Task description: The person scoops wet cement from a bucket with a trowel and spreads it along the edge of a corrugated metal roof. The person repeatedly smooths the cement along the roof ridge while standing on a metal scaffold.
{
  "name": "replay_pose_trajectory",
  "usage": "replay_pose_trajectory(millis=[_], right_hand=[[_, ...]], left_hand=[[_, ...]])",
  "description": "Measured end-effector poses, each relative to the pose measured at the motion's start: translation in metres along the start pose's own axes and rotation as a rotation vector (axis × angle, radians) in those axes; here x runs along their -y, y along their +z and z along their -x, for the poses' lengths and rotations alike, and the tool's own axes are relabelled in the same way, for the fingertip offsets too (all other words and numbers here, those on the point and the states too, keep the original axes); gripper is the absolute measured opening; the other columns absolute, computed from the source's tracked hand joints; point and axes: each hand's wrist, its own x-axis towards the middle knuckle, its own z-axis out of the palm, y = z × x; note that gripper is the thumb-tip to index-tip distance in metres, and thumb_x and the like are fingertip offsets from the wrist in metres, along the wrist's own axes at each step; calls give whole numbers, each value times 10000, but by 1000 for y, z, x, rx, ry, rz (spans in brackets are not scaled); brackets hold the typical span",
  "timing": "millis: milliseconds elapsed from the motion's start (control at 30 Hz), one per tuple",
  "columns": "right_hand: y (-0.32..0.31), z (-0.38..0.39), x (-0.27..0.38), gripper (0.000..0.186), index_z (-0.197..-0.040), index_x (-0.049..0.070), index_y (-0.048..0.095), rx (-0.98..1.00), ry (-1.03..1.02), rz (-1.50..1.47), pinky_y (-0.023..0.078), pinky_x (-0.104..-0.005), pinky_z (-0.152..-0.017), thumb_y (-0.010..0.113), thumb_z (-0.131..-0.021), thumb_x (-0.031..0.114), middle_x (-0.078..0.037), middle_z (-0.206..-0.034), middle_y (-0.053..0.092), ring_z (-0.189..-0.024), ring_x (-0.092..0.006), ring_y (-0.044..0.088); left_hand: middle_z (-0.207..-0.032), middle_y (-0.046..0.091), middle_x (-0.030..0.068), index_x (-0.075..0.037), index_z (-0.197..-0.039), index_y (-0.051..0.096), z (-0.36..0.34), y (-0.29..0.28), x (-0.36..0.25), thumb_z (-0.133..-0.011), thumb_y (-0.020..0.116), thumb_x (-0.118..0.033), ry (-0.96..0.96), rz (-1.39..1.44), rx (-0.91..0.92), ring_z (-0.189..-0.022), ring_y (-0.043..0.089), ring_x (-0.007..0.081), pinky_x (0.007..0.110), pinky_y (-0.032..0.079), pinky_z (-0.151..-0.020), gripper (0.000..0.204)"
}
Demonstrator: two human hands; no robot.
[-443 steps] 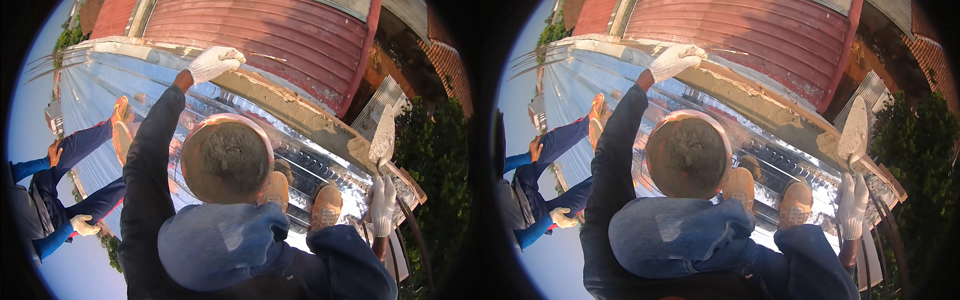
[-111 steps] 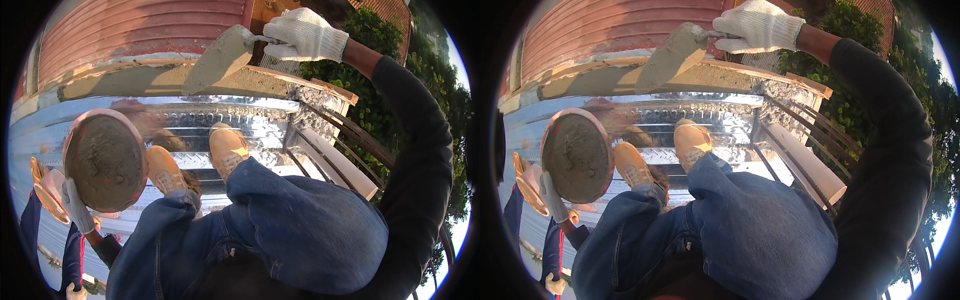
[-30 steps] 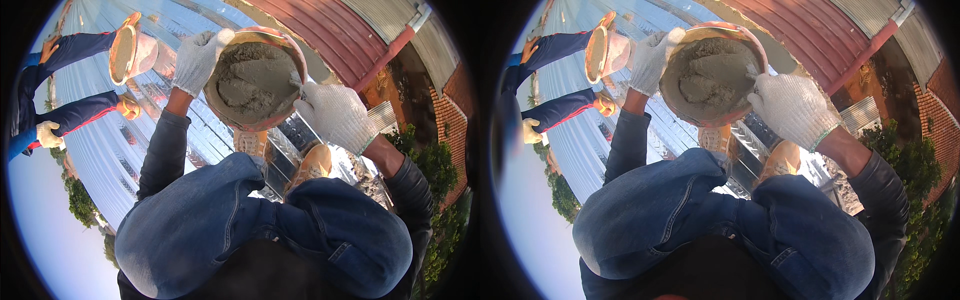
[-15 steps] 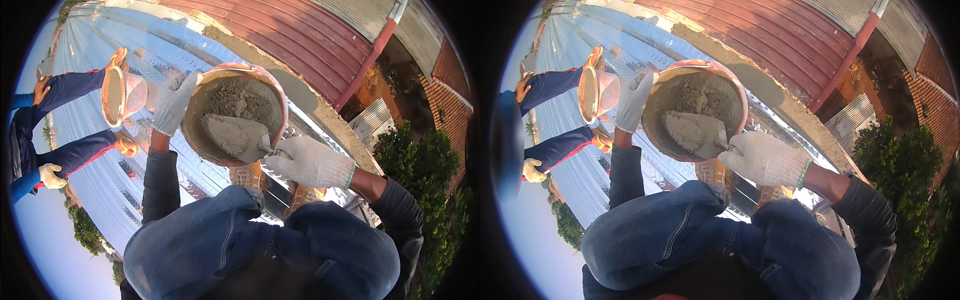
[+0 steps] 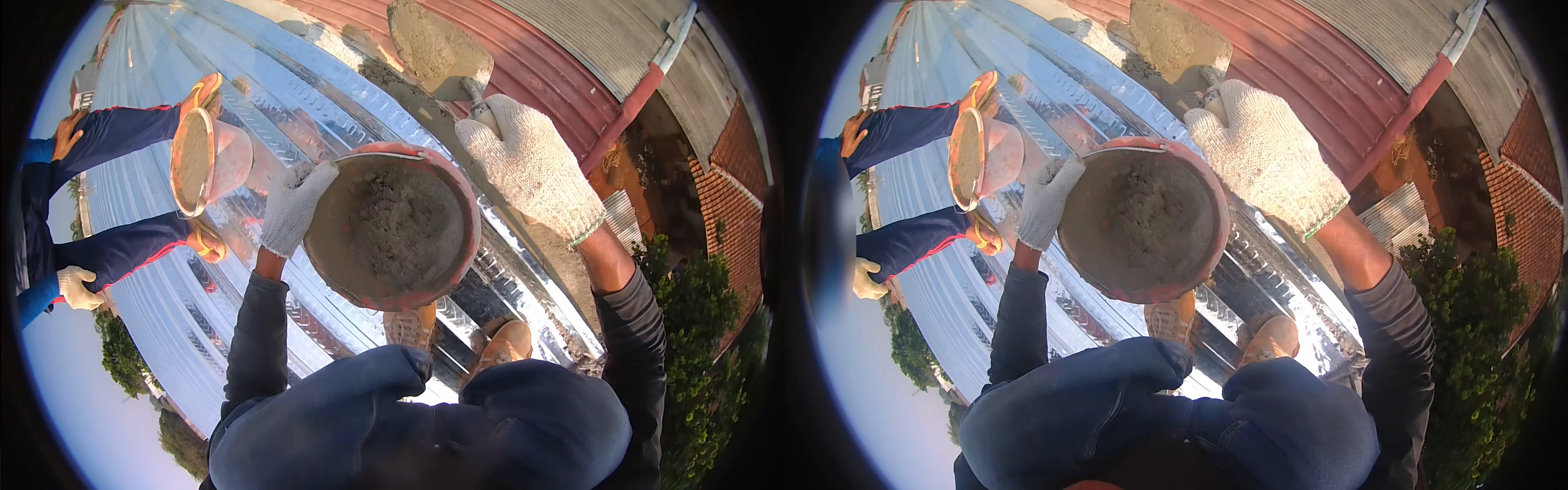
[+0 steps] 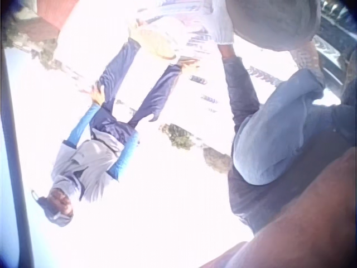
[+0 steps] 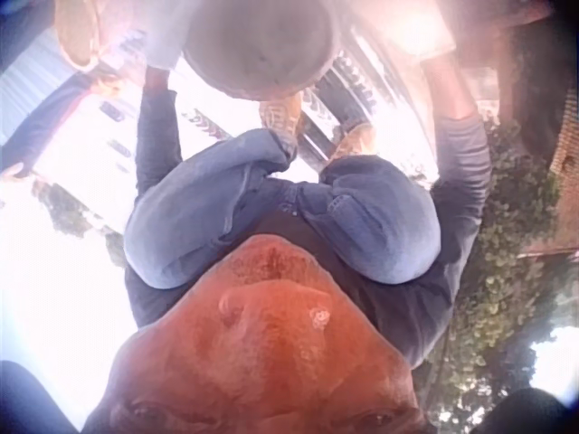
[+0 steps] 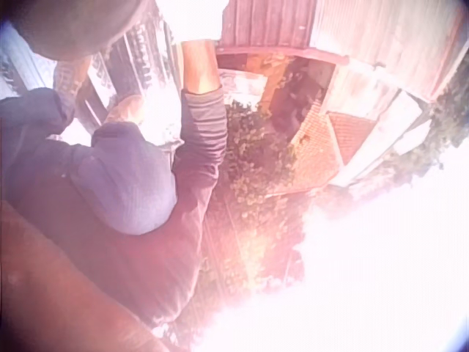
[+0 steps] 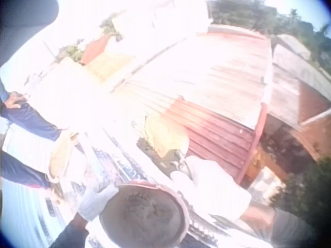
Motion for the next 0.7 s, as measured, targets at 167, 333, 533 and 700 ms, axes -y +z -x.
replay_pose_trajectory(millis=[167,333,533,700], right_hand=[[82,-114,-14,403,-1152,-33,803,61,-36,321,647,-548,-863,651,-1079,333,-276,-1011,813,-962,-480,806],[120,-154,-27,372,-1147,-19,834,133,-108,466,653,-543,-913,635,-1040,277,-304,-1083,816,-1066,-453,810],[95,-222,-75,422,-1180,46,783,89,-242,325,602,-521,-848,551,-1096,389,-220,-1130,819,-1000,-399,794],[83,-232,-40,498,-1081,52,824,457,-63,312,603,-522,-862,554,-1097,471,-196,-1045,814,-963,-370,792]], left_hand=[[-964,715,-27,-26,-1079,788,2,4,11,-1104,750,-275,-26,39,-4,-894,620,54,274,527,-764,253],[-830,676,-26,2,-979,778,0,5,12,-1074,793,-313,0,21,-58,-800,572,50,283,498,-696,329],[-834,685,-31,-1,-981,782,-2,13,-8,-1072,804,-299,-63,33,-7,-795,568,40,280,498,-689,312],[-836,679,-36,-7,-972,771,4,12,-9,-1063,813,-311,-44,58,-19,-791,566,41,279,491,-685,321]])
